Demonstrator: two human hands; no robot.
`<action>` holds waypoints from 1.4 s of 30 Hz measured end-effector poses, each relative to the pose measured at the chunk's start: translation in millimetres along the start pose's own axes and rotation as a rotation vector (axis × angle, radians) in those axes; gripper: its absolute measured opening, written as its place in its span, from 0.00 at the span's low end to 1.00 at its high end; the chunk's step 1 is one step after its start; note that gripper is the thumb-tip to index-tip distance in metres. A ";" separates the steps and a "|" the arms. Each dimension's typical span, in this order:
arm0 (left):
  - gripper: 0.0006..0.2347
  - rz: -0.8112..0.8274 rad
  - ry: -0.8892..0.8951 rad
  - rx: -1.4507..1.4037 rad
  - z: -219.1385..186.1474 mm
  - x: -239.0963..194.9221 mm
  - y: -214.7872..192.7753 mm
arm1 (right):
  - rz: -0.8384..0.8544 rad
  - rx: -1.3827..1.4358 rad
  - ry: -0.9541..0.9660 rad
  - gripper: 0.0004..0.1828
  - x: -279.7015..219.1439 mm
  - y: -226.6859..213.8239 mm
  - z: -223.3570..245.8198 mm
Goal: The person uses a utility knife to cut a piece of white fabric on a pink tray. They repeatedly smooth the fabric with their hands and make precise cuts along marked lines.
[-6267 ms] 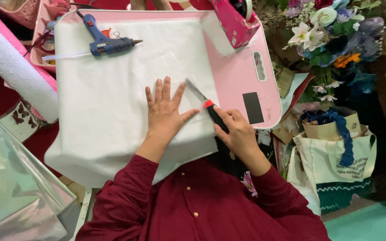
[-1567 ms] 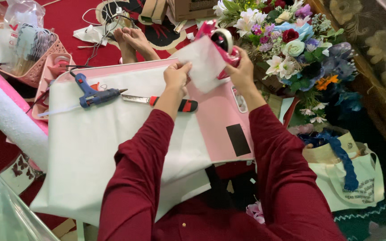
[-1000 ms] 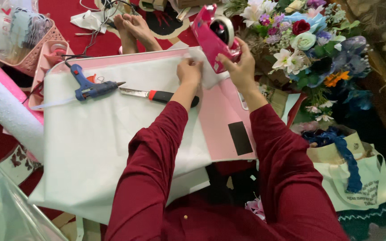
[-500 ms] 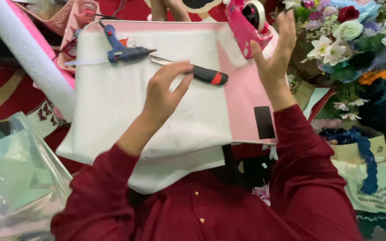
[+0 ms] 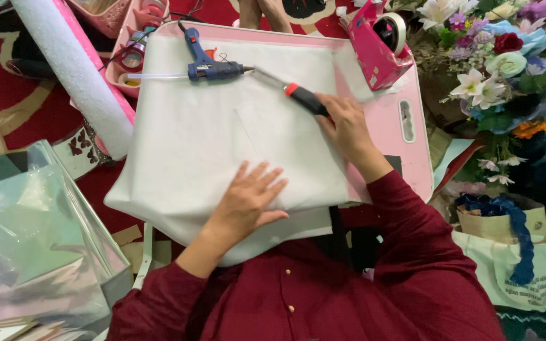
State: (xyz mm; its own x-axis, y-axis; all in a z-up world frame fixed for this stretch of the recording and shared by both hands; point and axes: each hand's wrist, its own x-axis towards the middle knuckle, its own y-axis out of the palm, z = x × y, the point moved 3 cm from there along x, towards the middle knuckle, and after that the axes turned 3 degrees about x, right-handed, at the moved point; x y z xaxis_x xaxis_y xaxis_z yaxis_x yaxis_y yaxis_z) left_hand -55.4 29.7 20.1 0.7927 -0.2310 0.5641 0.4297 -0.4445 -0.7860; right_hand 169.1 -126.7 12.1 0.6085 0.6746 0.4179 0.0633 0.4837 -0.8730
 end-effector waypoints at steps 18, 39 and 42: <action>0.07 0.059 -0.326 -0.261 -10.6 -10.3 35.0 | -0.108 0.566 0.046 0.16 -49.2 -68.2 50.2; 0.09 -0.230 -1.223 -1.517 -19.3 20.0 28.3 | -0.155 0.363 -0.131 0.19 -82.5 -48.8 102.2; 0.12 -0.224 -1.179 -1.365 -7.3 11.4 34.6 | -0.105 0.302 -0.169 0.22 -78.6 -41.3 103.2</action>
State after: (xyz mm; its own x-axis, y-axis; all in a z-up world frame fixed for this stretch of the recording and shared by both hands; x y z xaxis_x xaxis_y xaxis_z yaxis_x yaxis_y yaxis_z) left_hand -34.7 5.3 1.2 0.8936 0.3223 -0.3123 0.4234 -0.8360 0.3490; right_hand 37.0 -142.2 41.3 0.4701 0.6827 0.5594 -0.1328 0.6813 -0.7199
